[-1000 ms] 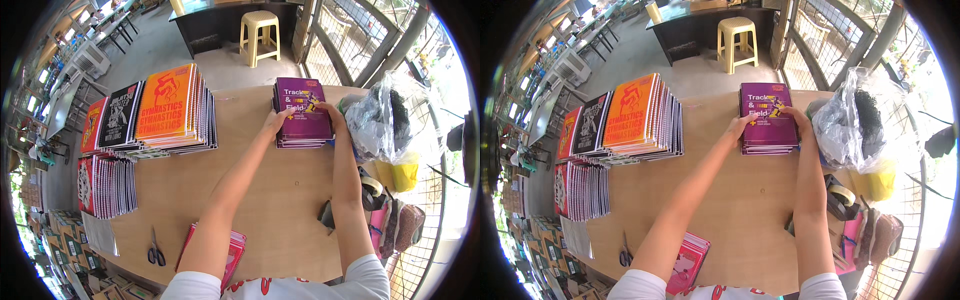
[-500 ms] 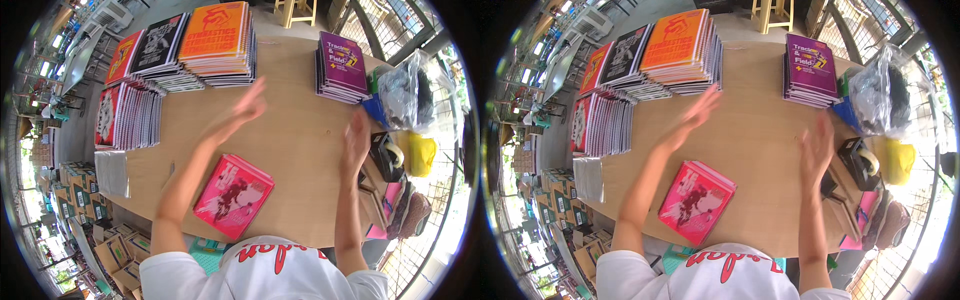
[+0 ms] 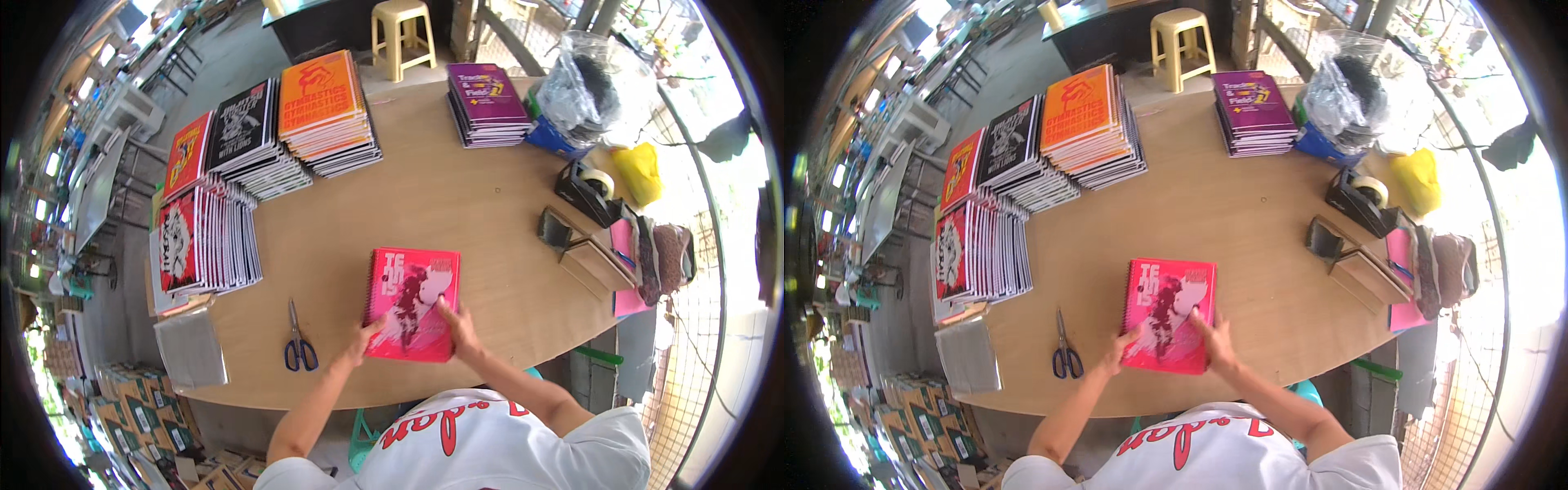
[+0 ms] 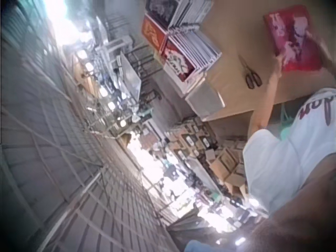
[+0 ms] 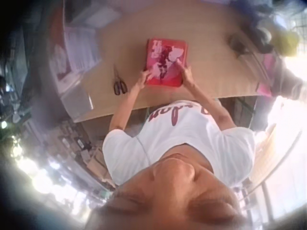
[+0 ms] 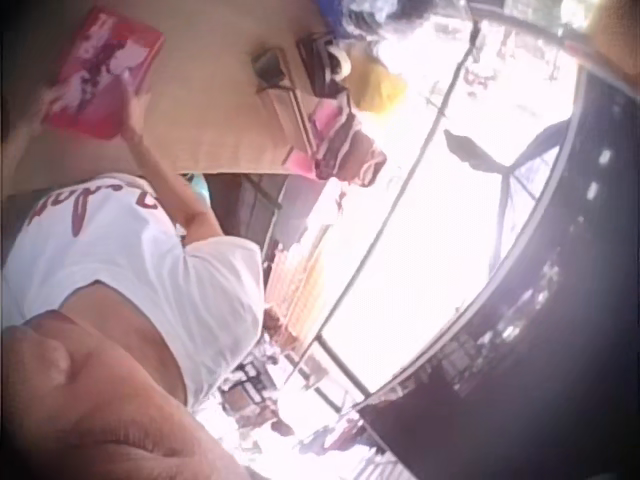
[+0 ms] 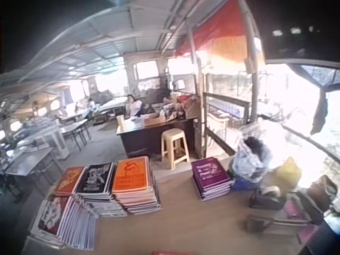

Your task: The person sorts a large stack of notebooks by theme and cover art, arranging them into multiple smaller stacks on a table and checking items off on a clipboard.

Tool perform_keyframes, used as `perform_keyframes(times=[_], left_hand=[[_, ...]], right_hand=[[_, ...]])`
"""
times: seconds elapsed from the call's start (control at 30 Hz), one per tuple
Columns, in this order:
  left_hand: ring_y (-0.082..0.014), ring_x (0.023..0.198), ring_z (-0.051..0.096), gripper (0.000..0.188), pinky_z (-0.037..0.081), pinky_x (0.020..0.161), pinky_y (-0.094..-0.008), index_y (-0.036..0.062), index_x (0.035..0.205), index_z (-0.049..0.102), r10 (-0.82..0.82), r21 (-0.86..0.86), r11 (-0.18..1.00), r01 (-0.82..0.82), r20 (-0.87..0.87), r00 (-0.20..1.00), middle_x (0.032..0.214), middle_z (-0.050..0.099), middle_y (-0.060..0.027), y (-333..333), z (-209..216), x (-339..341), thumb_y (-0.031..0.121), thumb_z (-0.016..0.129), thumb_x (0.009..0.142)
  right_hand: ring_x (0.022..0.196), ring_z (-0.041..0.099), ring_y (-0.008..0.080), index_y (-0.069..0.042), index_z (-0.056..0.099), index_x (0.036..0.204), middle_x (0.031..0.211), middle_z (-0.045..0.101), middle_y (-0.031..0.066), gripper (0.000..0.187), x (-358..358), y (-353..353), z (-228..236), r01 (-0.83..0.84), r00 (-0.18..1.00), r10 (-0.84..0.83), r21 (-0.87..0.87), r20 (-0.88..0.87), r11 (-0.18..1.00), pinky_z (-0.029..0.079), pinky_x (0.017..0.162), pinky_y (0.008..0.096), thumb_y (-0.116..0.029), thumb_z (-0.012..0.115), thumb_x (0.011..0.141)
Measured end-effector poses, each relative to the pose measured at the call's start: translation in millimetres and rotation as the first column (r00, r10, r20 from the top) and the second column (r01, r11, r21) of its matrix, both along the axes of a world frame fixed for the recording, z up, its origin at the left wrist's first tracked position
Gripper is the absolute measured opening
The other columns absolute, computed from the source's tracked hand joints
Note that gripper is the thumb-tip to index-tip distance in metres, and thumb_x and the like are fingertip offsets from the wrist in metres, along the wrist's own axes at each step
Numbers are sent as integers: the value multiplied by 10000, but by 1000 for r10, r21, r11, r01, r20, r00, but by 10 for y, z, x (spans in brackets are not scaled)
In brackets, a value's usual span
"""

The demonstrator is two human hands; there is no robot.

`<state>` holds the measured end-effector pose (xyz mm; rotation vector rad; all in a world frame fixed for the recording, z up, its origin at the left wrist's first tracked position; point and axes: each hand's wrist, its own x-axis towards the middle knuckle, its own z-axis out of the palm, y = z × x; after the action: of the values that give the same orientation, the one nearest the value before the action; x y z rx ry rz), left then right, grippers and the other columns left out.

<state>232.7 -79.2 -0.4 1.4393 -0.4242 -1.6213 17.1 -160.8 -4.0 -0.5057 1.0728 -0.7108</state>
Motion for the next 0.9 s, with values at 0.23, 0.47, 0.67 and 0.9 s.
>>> perform_keyframes(times=[0.23,0.47,0.67,0.9], left_hand=[[-235,1131,556,766,433,976,-361,-6,1331,470,90,-165,982,-87,11,996,1237,588,-147,-1664,-323,-1100,453,752,786],[-281,1162,539,794,440,979,-382,10,1365,413,207,-299,932,-205,-25,978,1288,521,-198,-2928,-224,-1803,424,759,782],[-227,1156,523,771,432,982,-370,40,1394,347,140,-298,946,-131,9,990,1280,526,-130,-3090,-268,-1888,417,720,834],[-259,1174,511,729,401,1010,-374,0,1364,402,173,-275,949,-154,47,984,1305,500,-168,-2795,-151,-1990,398,716,841]], right_hand=[[900,676,209,6,578,1188,1047,677,118,510,-940,-1964,139,-251,968,250,-25,-22,968,569,812,393,-379,683,871],[801,693,203,-22,621,1100,995,696,115,498,-1477,-3233,365,-259,941,265,54,-209,964,575,780,347,-442,696,841],[804,690,183,-53,623,1094,988,698,85,473,-1603,-3330,335,-217,947,227,70,-227,974,573,792,363,-442,698,836],[815,693,174,-30,630,1122,1000,701,81,501,-1762,-3116,185,-268,948,274,56,-164,962,574,770,354,-441,694,842]])
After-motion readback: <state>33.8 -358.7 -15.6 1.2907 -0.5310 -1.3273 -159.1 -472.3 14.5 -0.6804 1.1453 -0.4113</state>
